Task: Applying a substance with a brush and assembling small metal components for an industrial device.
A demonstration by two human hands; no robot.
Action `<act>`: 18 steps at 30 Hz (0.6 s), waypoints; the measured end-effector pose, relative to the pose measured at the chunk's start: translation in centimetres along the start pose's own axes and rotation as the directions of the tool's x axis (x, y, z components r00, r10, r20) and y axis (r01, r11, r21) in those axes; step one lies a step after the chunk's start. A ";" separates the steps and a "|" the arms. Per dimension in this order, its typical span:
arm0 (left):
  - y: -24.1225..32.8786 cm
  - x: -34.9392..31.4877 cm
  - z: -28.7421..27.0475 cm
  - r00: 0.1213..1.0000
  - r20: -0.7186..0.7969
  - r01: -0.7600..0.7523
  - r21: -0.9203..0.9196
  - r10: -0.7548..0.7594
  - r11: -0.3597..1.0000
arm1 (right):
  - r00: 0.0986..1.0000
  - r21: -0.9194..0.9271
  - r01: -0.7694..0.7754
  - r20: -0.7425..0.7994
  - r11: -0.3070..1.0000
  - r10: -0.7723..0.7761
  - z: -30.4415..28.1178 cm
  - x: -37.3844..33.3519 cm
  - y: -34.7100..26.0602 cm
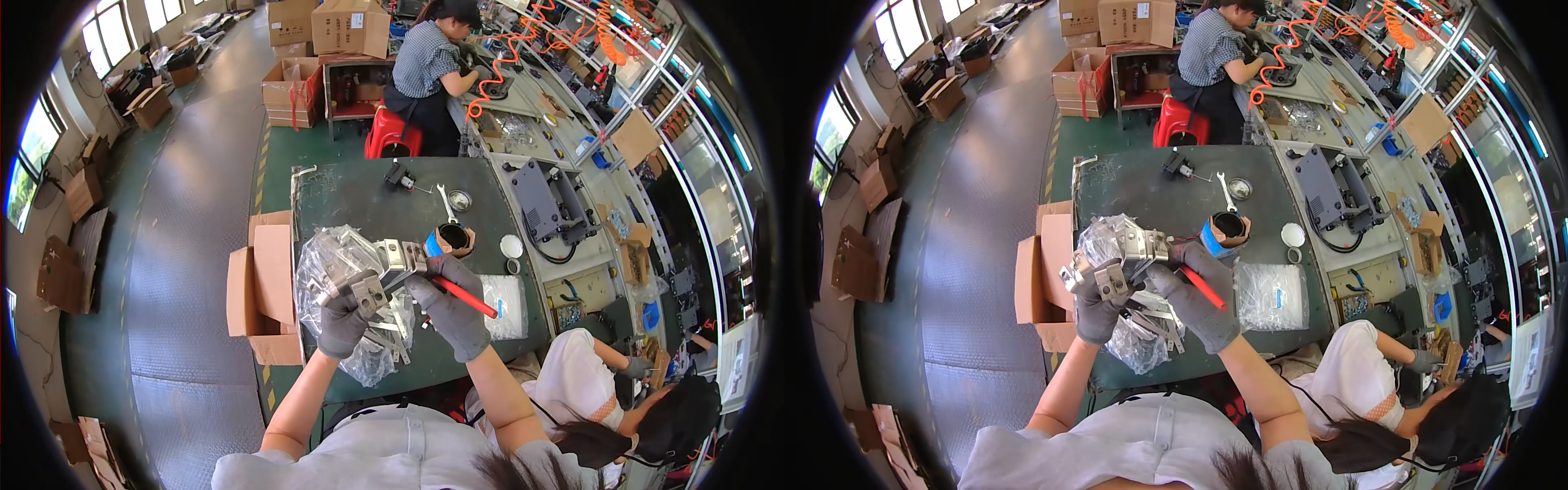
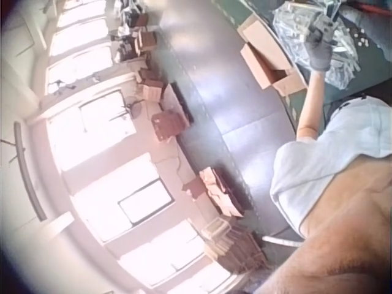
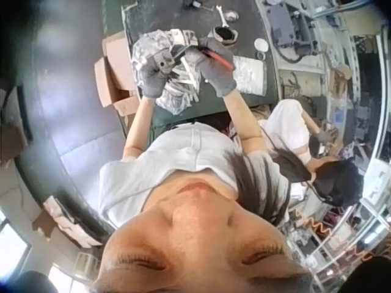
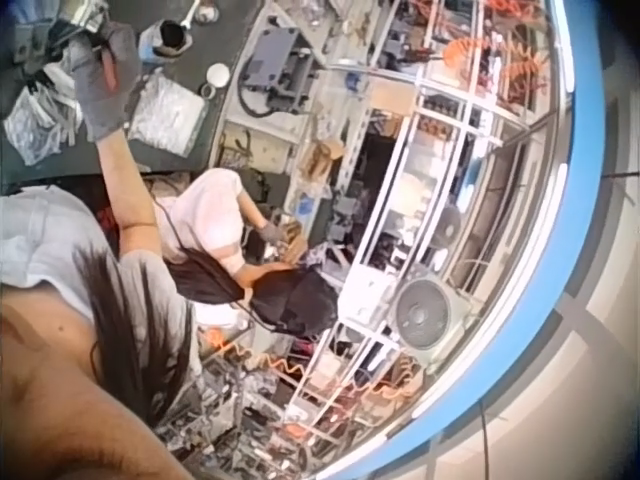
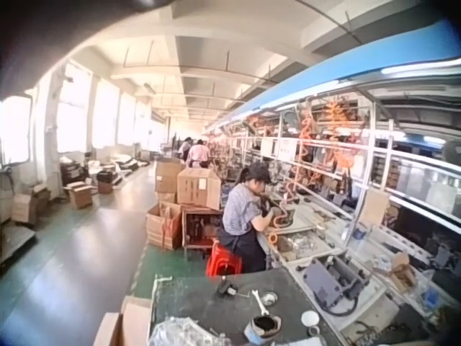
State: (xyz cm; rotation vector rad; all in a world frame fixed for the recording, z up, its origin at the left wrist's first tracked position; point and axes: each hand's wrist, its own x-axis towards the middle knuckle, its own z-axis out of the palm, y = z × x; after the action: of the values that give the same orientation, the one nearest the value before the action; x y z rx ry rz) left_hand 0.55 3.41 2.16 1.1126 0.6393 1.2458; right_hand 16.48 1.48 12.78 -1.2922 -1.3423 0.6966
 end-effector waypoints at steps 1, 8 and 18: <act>0.3 0.1 0.3 1.000 -0.009 -0.018 0.023 0.018 1.000 | 1.000 -0.001 0.009 -0.002 1.000 -0.009 -0.1 -0.1 0.3; 0.1 -0.3 1.2 0.995 -0.063 -0.081 -0.012 0.080 0.997 | 0.996 0.077 -0.025 -0.086 0.997 0.031 0.1 -1.4 0.7; 2.0 0.1 -1.6 0.989 0.127 0.079 -0.065 -0.070 0.995 | 0.947 -0.093 0.104 -0.295 0.990 -0.127 -10.9 2.3 -2.4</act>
State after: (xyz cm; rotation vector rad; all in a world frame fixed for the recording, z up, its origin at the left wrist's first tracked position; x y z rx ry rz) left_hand -1.70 3.85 3.42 1.0897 0.5341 1.1170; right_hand 26.42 0.21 18.28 -1.3088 -1.1922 0.3528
